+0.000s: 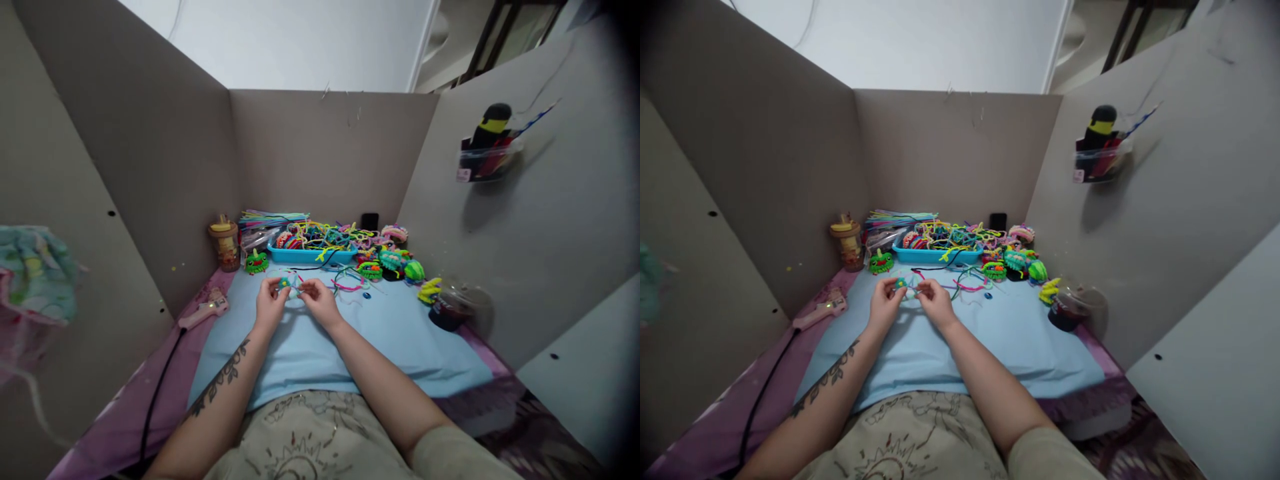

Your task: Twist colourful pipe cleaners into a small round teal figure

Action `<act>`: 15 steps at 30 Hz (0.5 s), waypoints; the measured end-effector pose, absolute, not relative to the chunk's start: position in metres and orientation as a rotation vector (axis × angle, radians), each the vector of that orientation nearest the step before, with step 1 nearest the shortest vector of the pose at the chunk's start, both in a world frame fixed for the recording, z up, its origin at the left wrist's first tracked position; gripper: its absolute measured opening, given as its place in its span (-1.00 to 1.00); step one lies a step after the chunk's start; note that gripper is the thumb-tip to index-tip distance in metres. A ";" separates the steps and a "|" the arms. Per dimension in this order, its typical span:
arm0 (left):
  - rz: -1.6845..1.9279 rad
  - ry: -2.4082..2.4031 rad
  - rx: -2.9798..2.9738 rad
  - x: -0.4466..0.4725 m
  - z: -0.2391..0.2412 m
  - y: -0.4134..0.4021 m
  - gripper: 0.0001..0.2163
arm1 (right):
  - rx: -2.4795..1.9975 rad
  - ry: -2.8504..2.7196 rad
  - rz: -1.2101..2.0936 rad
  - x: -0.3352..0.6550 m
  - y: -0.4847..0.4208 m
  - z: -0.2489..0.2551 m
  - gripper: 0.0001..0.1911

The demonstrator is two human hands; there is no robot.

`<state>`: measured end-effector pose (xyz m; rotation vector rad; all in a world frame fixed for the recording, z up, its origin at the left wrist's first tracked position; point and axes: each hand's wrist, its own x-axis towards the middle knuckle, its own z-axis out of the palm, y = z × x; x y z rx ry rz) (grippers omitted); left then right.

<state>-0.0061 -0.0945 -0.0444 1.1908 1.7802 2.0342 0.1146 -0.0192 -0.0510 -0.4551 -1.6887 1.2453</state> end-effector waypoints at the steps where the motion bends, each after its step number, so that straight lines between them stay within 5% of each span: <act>1: 2.050 1.775 1.181 -0.006 -0.044 -0.095 -0.70 | -0.466 -1.703 1.209 0.115 -0.020 -0.050 -0.77; 15: 2.324 1.596 0.952 -0.012 -0.038 -0.094 -0.68 | -0.366 -2.208 1.273 0.118 -0.026 -0.052 -0.59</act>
